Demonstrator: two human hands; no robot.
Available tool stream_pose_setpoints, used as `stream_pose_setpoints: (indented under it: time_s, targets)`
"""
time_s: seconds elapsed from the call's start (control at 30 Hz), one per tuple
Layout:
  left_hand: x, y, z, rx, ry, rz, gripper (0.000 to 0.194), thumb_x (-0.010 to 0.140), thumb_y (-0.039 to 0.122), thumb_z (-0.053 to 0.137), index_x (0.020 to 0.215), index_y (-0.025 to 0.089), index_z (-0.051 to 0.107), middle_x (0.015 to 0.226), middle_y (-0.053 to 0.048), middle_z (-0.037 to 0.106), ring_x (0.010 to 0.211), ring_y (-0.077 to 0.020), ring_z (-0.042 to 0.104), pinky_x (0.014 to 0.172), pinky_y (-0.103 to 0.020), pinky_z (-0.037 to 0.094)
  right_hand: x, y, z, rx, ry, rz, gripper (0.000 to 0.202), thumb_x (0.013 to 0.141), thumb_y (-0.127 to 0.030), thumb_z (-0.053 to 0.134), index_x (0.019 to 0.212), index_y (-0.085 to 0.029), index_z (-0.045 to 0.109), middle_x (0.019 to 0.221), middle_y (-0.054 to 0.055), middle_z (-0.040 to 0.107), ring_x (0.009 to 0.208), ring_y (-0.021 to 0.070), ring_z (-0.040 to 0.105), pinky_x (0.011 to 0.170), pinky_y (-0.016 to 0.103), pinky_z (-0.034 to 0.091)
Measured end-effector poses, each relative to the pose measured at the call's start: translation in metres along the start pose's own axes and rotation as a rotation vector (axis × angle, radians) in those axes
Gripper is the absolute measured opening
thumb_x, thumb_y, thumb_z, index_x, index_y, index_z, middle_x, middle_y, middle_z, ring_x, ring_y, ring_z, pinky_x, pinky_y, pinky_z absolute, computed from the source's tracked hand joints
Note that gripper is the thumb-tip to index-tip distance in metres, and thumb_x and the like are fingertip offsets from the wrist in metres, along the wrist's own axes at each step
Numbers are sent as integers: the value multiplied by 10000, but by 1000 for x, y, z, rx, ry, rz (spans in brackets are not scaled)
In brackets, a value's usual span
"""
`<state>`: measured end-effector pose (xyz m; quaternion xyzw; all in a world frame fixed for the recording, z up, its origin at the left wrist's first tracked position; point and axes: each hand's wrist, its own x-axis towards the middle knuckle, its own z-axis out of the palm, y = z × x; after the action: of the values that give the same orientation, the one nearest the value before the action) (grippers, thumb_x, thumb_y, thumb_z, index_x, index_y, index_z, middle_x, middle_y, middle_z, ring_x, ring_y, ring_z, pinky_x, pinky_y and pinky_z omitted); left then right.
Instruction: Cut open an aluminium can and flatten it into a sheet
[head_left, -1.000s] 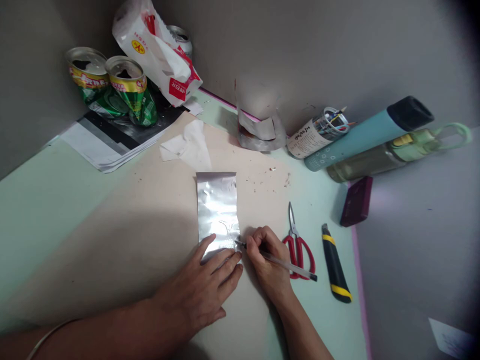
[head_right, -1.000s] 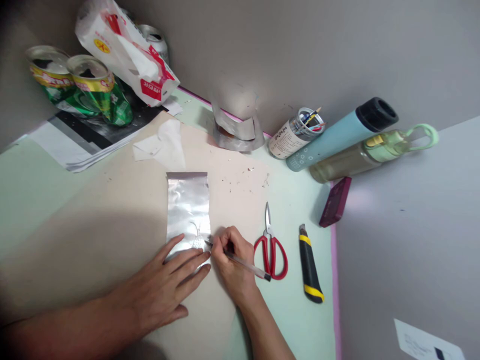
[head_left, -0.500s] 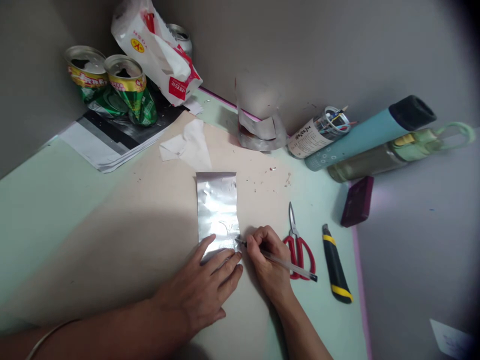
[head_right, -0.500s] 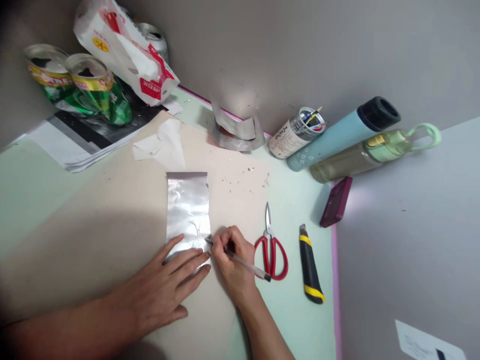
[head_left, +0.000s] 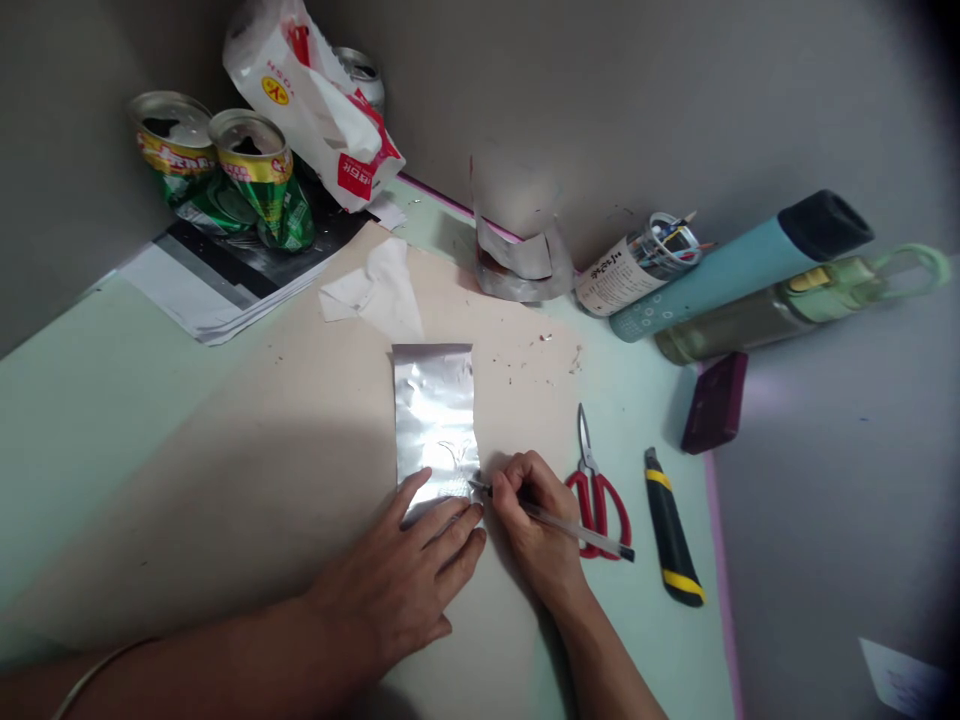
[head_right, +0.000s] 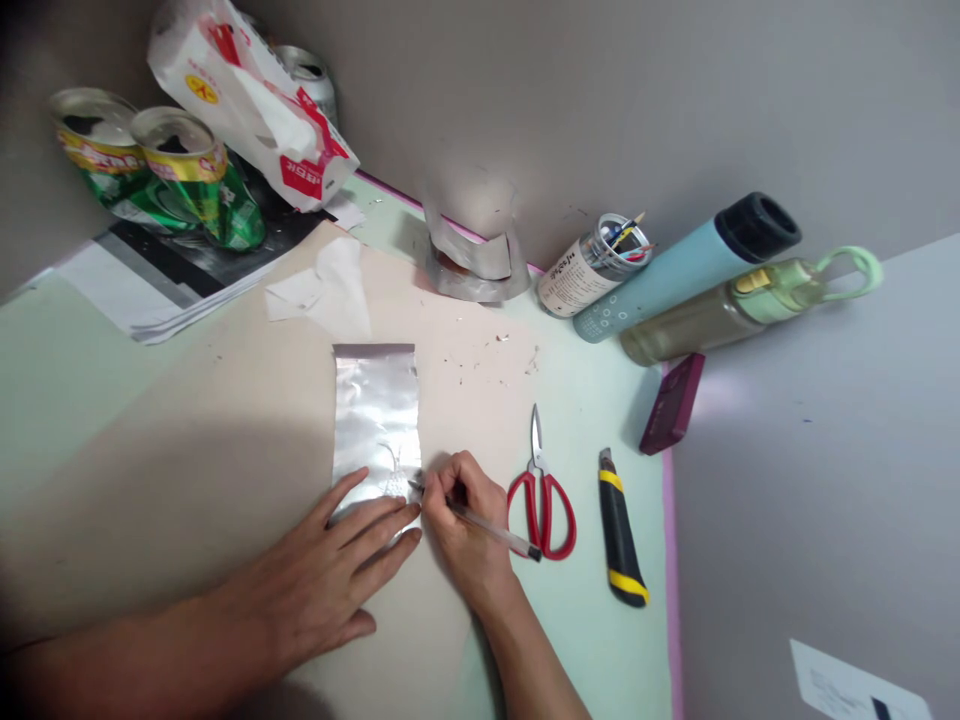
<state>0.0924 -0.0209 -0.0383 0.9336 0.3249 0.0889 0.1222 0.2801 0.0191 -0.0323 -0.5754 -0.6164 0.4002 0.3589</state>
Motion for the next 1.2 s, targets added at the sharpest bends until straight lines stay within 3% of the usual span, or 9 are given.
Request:
stream_pose_setpoints:
  time_s: [0.4,1.2]
  targets:
    - [2,-1,-1,-12,31,4,611,899,573,626,1323,137,565,1363,-93,630,1277,-258,470,1190,-514,-141,0,2,3,16,64,27,276,911,-222,586,698,-230,410,621,-54,418,568,116,384,514,243,339]
    - [2,-1,-3,3,14,0,578,932,580,575,1333,163,564,1382,-84,623,1284,-259,472,1193,-517,-112,0,2,4,36,45,46,281,913,-218,597,703,-229,411,635,-50,419,588,119,394,529,246,337]
